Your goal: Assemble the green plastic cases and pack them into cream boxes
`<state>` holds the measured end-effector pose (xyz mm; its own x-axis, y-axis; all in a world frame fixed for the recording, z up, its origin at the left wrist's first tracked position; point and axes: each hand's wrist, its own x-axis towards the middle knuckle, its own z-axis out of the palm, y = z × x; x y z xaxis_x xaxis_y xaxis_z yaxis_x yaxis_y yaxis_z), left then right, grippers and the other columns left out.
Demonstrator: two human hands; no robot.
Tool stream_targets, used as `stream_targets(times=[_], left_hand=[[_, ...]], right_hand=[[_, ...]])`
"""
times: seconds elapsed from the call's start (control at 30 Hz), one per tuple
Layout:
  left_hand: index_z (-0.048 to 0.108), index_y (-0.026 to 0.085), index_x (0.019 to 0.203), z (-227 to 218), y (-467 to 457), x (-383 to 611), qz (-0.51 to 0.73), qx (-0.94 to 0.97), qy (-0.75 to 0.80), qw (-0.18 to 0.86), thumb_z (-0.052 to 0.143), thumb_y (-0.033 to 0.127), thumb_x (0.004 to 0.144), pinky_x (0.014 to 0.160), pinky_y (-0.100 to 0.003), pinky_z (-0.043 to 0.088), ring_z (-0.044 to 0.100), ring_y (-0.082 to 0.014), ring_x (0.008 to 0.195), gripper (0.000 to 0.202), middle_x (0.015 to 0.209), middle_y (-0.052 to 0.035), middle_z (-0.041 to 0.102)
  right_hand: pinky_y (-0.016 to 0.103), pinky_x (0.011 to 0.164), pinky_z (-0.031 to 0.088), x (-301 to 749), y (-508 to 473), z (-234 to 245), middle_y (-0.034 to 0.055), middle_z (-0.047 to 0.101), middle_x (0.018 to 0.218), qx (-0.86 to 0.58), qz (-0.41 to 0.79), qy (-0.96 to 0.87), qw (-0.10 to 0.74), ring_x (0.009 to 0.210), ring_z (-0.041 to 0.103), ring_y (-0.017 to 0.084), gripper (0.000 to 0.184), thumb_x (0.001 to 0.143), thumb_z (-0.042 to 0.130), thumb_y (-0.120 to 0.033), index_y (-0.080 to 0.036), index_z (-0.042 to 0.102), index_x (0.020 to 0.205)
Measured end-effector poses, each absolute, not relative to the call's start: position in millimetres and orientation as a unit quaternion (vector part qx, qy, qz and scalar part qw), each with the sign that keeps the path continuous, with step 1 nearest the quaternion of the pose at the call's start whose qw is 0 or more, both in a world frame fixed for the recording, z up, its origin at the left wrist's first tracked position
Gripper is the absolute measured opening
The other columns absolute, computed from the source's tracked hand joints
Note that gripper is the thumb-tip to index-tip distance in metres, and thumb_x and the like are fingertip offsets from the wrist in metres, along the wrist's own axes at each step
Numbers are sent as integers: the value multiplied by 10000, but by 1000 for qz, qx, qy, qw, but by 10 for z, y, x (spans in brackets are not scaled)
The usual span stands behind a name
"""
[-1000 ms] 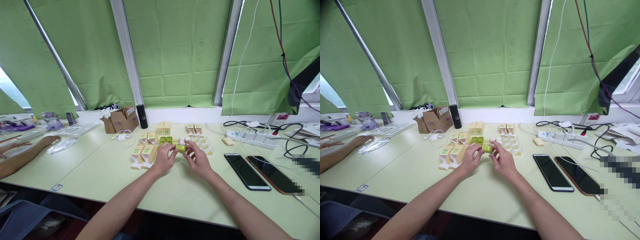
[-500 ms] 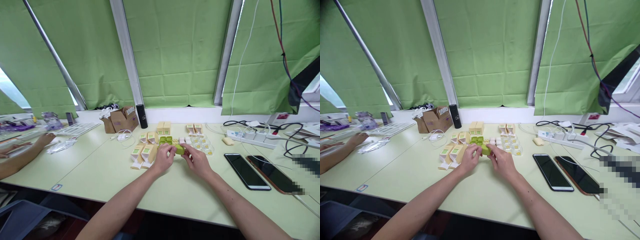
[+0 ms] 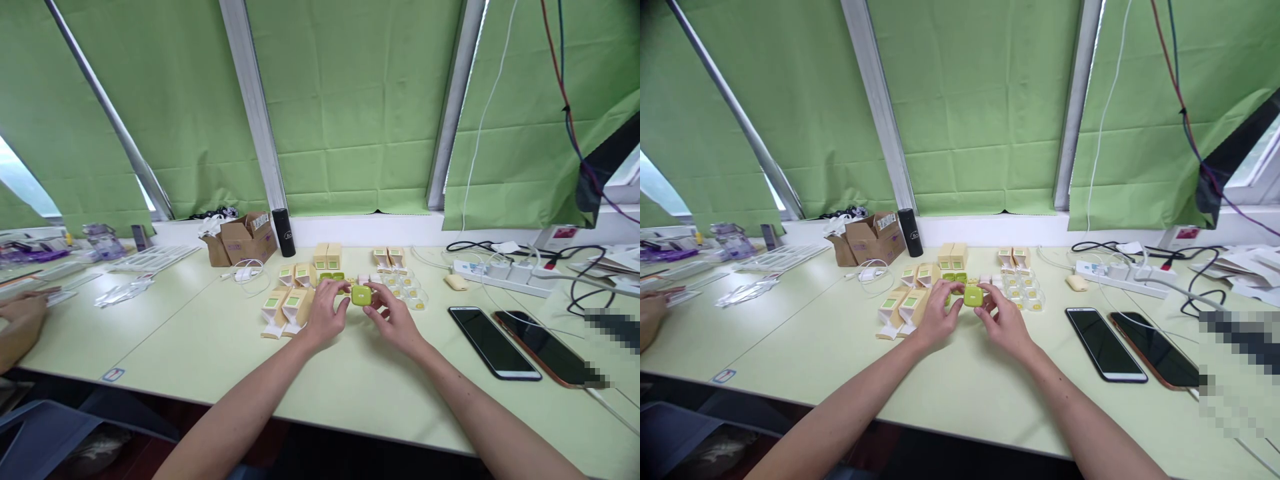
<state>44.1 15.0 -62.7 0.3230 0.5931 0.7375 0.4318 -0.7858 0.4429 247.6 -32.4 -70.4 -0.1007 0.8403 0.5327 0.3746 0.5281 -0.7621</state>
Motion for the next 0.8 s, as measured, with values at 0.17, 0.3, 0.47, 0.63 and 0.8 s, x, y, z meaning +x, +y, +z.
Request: stream_targets(times=[0.17,0.3,0.47,0.63,0.8], left_hand=[[622,227,1299,-601,141,425,482,834,267,26,605,177,982,997,-493,493,551,-301,1160,321,1197,-115,713],[606,232,1363,-601,149,413,479,842,247,-7,628,173,964,1020,-521,488,533,-319,1199,404,1250,-128,698],[568,246,1429,-603,136,413,446,864,233,-23,611,119,934,1089,-570,454,522,-331,1262,513,1347,-134,654],[508,282,1511,-610,95,426,405,884,233,-22,586,82,926,1127,-608,429,499,-343,1316,624,1422,-135,611],[576,300,1449,-597,60,443,397,889,226,-13,567,67,936,1109,-595,456,492,-335,1314,564,1415,-125,619]], right_hand=[[253,563,555,2466,-300,-717,39,685,910,-431,255,-686,528,802,666,197,430,976,599,-450,-232,578,1346],[272,559,574,2478,-263,-753,45,680,941,-425,297,-671,530,813,673,205,439,969,605,-492,-225,583,1316],[283,556,588,2483,-247,-764,69,678,1024,-411,340,-661,527,860,671,212,476,960,623,-522,-209,575,1314],[268,552,580,2471,-264,-748,67,673,1022,-408,339,-669,521,901,668,219,452,966,616,-521,-219,603,1303],[261,549,567,2460,-265,-756,71,687,1049,-408,316,-679,522,909,672,217,429,983,604,-508,-228,616,1307]])
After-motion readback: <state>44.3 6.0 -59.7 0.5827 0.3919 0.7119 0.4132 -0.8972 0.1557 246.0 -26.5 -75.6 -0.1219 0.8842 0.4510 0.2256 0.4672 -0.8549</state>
